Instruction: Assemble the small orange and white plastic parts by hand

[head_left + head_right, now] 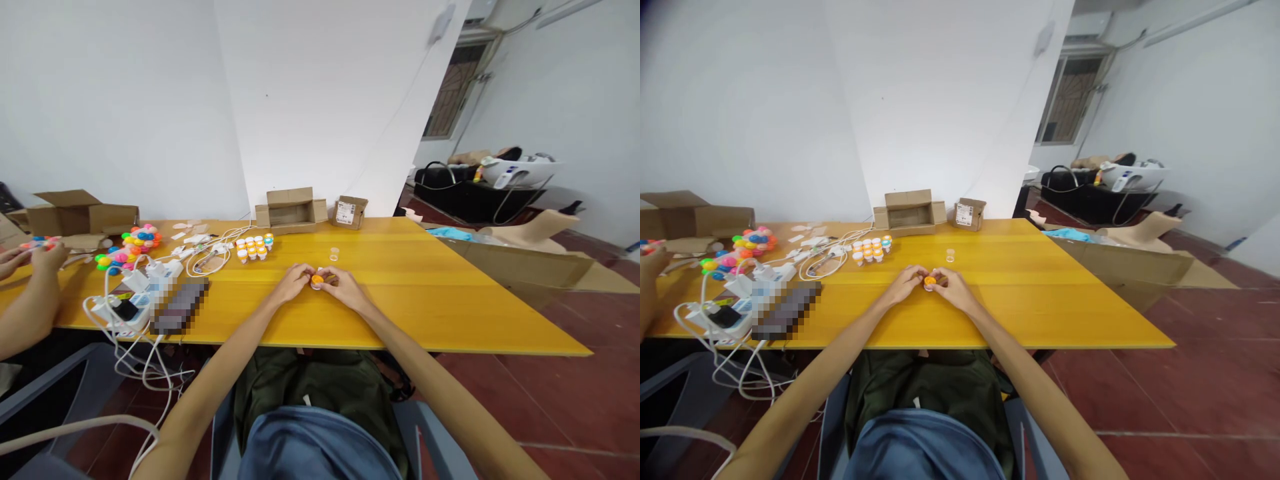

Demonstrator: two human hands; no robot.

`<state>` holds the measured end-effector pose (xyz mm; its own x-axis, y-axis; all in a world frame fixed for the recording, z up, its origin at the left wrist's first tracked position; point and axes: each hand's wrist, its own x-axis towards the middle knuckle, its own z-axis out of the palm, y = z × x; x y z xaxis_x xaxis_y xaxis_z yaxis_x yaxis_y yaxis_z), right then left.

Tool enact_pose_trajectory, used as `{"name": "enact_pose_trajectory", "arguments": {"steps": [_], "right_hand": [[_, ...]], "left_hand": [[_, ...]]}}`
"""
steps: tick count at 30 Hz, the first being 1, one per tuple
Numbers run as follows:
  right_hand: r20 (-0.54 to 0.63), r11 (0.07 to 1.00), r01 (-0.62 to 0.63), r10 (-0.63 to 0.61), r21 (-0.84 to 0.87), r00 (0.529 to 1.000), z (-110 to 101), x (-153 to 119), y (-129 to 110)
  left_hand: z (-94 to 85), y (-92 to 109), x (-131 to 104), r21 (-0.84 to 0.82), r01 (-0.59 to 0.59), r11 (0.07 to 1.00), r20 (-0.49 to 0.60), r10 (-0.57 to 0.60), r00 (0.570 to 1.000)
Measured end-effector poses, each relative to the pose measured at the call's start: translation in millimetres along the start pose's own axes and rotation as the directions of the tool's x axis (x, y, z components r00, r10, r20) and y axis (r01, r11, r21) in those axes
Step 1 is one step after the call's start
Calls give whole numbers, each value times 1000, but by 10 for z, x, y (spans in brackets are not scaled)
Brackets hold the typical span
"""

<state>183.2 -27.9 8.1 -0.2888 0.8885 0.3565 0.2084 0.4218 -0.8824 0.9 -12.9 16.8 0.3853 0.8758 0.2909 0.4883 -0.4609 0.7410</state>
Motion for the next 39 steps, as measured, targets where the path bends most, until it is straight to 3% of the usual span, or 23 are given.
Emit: {"name": "enact_pose_trajectory", "arguments": {"steps": [39], "right_hand": [[40,977,120,-114,-176,993,-3,3,45]], "left_hand": [[20,-34,17,-46,-33,998,10,34,999]]}}
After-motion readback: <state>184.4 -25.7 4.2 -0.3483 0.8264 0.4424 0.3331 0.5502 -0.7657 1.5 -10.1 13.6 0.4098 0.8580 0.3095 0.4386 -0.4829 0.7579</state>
